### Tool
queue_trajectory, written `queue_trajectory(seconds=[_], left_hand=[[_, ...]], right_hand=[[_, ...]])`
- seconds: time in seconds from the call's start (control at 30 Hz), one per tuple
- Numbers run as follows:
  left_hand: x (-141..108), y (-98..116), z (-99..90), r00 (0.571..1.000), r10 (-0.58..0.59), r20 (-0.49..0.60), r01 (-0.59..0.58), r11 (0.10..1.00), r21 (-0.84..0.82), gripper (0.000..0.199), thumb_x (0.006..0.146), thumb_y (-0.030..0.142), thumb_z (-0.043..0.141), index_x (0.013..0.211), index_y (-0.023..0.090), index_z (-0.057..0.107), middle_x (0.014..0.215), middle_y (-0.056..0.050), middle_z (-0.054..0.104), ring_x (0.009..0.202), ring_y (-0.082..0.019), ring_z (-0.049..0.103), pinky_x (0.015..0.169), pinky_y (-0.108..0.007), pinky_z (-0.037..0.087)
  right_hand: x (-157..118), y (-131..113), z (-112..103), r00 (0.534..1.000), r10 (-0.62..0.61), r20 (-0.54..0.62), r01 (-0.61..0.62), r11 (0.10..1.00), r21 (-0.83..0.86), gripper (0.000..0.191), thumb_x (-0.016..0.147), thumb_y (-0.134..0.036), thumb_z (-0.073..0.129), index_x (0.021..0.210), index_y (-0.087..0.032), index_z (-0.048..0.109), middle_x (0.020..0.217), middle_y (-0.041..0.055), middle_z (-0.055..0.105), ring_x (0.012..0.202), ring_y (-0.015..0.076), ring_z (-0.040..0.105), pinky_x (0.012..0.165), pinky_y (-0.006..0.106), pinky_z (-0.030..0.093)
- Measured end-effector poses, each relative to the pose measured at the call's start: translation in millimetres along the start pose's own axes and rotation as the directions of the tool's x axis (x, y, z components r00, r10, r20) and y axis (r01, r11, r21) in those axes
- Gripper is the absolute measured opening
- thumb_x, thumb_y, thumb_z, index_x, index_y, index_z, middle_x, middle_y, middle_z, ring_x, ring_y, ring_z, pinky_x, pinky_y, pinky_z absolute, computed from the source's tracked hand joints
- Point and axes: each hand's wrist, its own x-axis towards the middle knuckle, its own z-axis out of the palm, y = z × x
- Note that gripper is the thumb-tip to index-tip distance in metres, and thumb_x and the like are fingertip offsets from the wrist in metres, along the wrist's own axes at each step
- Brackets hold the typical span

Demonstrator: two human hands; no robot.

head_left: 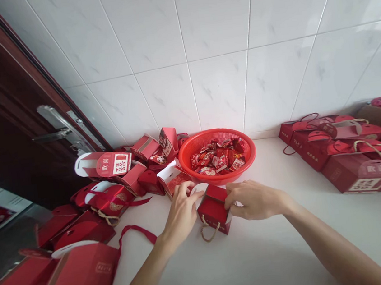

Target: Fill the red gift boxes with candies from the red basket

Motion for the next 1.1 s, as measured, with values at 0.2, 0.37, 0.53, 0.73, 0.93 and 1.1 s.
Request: queue_trajectory(seconds=[0.2, 0.37, 0.53, 0.73, 0.93, 1.1], left_hand=[[2, 12, 1.2, 0.995, 0.026, 0.101, -0.015, 0.993, -0.114, 0.043, 0.085, -0.003, 0.043, 0.098, 0.021, 0.077, 0.098, -0.007, 0.057, 0.097, -0.021, 0.063, 0.089, -0.037, 0.055], [5, 26, -2.8, 0.986, -0.057, 0.158, 0.086, 0.98, -0.182, 0.034, 0.097, 0.017, 0.042, 0.096, 0.02, 0.076, 0.095, -0.006, 0.057, 0.094, -0.02, 0.063, 0.089, -0.037, 0.055], [8, 36, 1.1, 0.983, -0.117, 0.144, 0.15, 0.958, -0.245, 0.039, 0.1, 0.04, 0.044, 0.081, 0.018, 0.07, 0.089, -0.005, 0.056, 0.087, -0.02, 0.062, 0.083, -0.037, 0.054], [4, 37, -8.9, 0.957, 0.019, 0.291, 0.132, 0.861, -0.491, 0.028, 0.09, 0.035, 0.058, 0.068, 0.019, 0.063, 0.117, -0.008, 0.064, 0.11, -0.024, 0.062, 0.097, -0.04, 0.051], [0, 30, -21.8, 0.906, 0.207, 0.368, 0.013, 0.858, -0.514, 0.025, 0.089, 0.038, 0.063, 0.108, 0.025, 0.069, 0.146, -0.011, 0.051, 0.131, -0.029, 0.053, 0.108, -0.047, 0.045], [3, 29, -16.9, 0.878, 0.218, 0.427, -0.011, 0.9, -0.437, 0.029, 0.096, 0.041, 0.056, 0.117, 0.028, 0.071, 0.151, -0.01, 0.049, 0.139, -0.029, 0.047, 0.109, -0.047, 0.046]], right_hand=[[-7, -15, 7, 0.994, 0.109, 0.026, -0.101, 0.973, -0.206, 0.027, 0.091, -0.019, 0.046, 0.08, -0.018, 0.07, 0.085, 0.0084, 0.061, 0.061, 0.0167, 0.054, 0.056, 0.031, 0.025], [-13, -15, 13, 0.994, 0.105, -0.033, -0.11, 0.959, -0.261, 0.019, 0.092, -0.019, 0.049, 0.102, -0.016, 0.065, 0.098, 0.0116, 0.067, 0.073, 0.0231, 0.065, 0.06, 0.032, 0.03], [-13, -13, 7, 0.983, 0.181, -0.015, -0.181, 0.97, -0.165, 0.04, 0.082, -0.02, 0.061, 0.121, -0.018, 0.054, 0.096, 0.0084, 0.069, 0.075, 0.0246, 0.066, 0.058, 0.03, 0.028], [-14, -3, -8, 0.966, 0.25, 0.062, -0.245, 0.966, -0.08, 0.048, 0.074, -0.039, 0.075, 0.113, -0.021, 0.054, 0.08, 0.0022, 0.065, 0.076, 0.0263, 0.065, 0.059, 0.029, 0.032], [-14, 15, -17, 0.967, 0.22, 0.133, -0.227, 0.973, 0.043, 0.05, 0.075, -0.06, 0.072, 0.105, -0.022, 0.06, 0.076, 0.0026, 0.066, 0.075, 0.0257, 0.063, 0.061, 0.031, 0.038], [-12, 31, -17, 0.976, 0.207, 0.065, -0.216, 0.962, 0.169, 0.051, 0.079, -0.056, 0.07, 0.117, -0.021, 0.064, 0.08, 0.0041, 0.07, 0.078, 0.0234, 0.064, 0.06, 0.029, 0.042]])
